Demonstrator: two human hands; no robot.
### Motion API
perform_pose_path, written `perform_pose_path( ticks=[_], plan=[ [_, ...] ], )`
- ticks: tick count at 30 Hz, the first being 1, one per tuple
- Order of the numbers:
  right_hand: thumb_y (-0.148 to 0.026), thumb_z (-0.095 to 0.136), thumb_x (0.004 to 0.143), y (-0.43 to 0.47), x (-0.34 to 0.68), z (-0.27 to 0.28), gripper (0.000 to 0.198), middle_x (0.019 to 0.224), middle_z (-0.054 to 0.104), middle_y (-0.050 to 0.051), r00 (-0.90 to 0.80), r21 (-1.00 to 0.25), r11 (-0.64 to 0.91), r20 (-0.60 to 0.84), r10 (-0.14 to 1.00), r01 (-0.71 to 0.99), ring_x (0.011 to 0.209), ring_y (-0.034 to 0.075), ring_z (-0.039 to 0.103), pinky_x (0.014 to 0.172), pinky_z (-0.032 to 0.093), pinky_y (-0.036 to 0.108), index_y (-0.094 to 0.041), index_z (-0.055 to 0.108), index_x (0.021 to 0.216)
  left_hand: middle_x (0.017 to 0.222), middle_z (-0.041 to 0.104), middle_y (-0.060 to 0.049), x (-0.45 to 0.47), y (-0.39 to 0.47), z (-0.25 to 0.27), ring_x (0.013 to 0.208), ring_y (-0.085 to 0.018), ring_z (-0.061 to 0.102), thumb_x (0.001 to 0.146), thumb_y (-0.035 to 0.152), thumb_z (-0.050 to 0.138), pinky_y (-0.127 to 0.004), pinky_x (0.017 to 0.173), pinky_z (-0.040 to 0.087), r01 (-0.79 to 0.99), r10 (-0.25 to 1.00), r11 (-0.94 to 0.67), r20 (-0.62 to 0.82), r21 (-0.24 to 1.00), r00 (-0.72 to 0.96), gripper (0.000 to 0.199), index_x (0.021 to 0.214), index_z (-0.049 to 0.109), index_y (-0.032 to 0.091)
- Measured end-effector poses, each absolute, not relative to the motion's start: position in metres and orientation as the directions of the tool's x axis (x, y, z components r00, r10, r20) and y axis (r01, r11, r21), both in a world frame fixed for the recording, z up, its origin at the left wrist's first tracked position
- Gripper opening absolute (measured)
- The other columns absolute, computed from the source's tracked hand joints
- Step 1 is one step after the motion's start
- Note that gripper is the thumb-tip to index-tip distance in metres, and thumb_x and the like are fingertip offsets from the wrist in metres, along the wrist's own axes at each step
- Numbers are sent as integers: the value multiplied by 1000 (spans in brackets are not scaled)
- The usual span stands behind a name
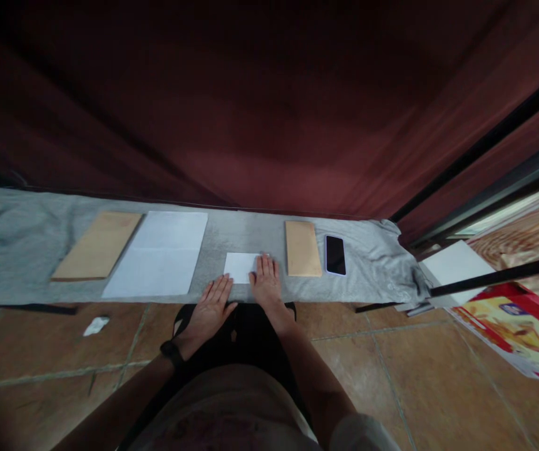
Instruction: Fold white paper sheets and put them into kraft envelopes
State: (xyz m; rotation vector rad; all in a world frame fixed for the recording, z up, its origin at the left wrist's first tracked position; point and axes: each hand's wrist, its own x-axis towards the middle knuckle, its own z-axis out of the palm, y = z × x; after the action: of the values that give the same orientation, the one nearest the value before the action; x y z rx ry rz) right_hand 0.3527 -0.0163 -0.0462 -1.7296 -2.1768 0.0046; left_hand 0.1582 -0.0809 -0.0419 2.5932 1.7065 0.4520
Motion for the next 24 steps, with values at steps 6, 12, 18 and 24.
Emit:
perform_pose_path(
  ticks=[6,12,18,24],
  plan=[
    [-40,43,107,-37,330,-36,48,163,40,10,-413,-243,471,254,874,848,149,26,39,123,29,47,-22,49,152,159,44,-19,157,-80,-41,151,-31,35,101,39,42,-53,124,29,892,889,-430,241,142,390,55,146,52,9],
    [-40,48,105,-41,356,-42,56,161,40,17,-302,-224,366,273,913,903,149,28,39,123,30,47,-13,43,154,155,48,-22,155,-81,-36,147,-32,42,102,41,40,-53,123,31,886,885,-436,250,155,392,59,148,49,5],
    [-39,46,105,-46,375,-46,60,160,42,16,-272,-216,340,294,916,915,149,27,40,124,29,46,-10,37,157,150,55,-20,177,-54,-18,147,-32,42,104,38,36,-52,126,23,893,902,-405,246,196,355,53,142,57,8],
    [-40,45,105,-46,373,-46,60,159,43,16,-272,-205,342,305,913,917,148,28,41,124,29,47,-10,39,156,162,39,-18,194,-7,-24,154,-30,29,104,44,34,-51,126,24,893,914,-399,162,208,371,61,153,44,8]
  ],
)
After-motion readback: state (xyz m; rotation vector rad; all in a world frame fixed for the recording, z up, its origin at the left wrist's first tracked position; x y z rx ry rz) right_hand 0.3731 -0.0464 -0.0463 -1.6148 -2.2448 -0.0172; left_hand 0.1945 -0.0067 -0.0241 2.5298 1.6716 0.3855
